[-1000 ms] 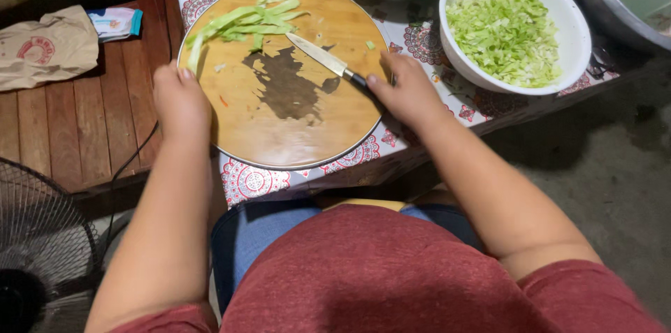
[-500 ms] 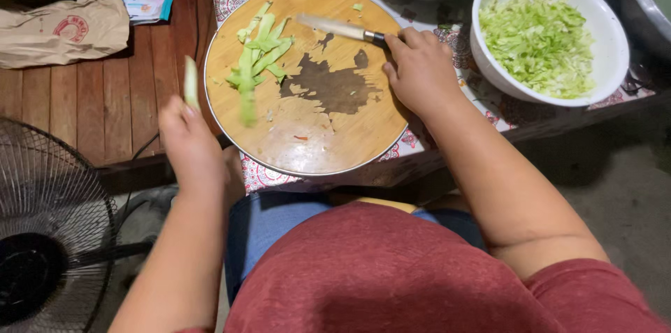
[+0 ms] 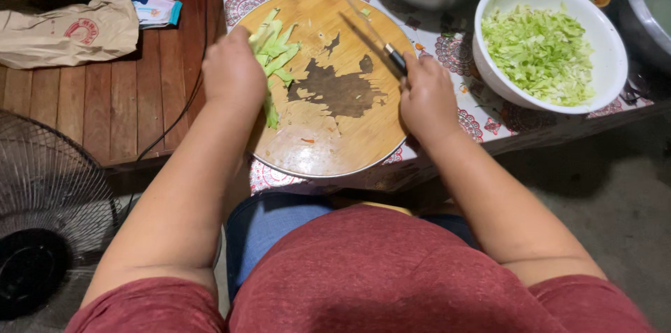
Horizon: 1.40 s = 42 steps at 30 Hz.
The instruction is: The person chops pieces of cabbage on a wooden board using a knife and places the pieces into a white bowl.
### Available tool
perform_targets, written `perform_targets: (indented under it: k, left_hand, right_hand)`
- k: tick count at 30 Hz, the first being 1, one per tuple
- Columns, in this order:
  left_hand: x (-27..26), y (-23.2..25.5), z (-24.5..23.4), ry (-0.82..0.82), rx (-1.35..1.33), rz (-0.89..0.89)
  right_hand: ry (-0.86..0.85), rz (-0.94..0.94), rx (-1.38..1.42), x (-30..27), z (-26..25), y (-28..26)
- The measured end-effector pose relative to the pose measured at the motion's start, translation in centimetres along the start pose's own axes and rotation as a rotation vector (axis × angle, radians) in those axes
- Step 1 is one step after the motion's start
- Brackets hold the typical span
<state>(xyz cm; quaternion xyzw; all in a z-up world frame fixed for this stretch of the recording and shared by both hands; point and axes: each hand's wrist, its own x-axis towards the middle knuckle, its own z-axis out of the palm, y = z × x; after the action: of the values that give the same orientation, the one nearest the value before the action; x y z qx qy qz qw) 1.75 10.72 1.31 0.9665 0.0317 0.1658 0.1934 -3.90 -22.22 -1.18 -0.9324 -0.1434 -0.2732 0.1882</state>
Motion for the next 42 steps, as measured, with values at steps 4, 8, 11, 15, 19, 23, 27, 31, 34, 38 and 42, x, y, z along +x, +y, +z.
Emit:
perform_targets:
  k: [4,8,11,15,19,23,27,31,34,38,42]
  left_hand:
    - [-1.0,1.6,0.5,-0.109,0.021,0.071]
    - [-0.9,2.9,0.4,-0.081,0.265,0.169]
    - [-0.4,3.2,0.6,-0.192,0.167,0.201]
    - [0.4,2.9,1.4,-0.229,-0.012,0.462]
    - [1.4,4.2,2.6,-0.177,-0.085,0.663]
    - [0.6,8.0,4.1,-0.259,-0.309,0.788]
    - [-0.3,10.7,3.8,-0.243,-0.391,0.862]
    - [3.1,7.7,2.6,-0.454,-0.468,0.155]
    - [7.3,-0.7,2.0,-0.12,-0.338,0.015]
    - [8.4,-9.1,4.5,-0.091,-0.207,0.195]
    - [5.8,-9.8,4.8,-0.312,-0.384,-0.099]
  right_hand:
    - [-0.021,0.044,0.058,-1.2,-0.3,-0.2]
    - [0.049,0.026,0.109,-1.7,-0.1,0.2]
    - [0.072,0.041,0.146,-1.8,-0.2,0.2]
    - [0.052,0.09,0.189,-2.0,-0.3,0.1]
    - [0.063,0.084,0.211,-2.2,-0.2,0.4]
    - [0.092,0.075,0.297,-2.2,-0.1,0.8]
    - [0.081,0.109,0.321,-2.3,-0.1,1.2]
    - [0.095,0.086,0.317,-2.6,-0.6,0.9]
    - [0.167,0.074,0.309,-3.4,-1.5,-0.5]
    - [0.151,0.148,0.496,-4.8,-1.3,-4.2]
    - [0.093,0.117,0.539,-4.2,0.0,-5.7]
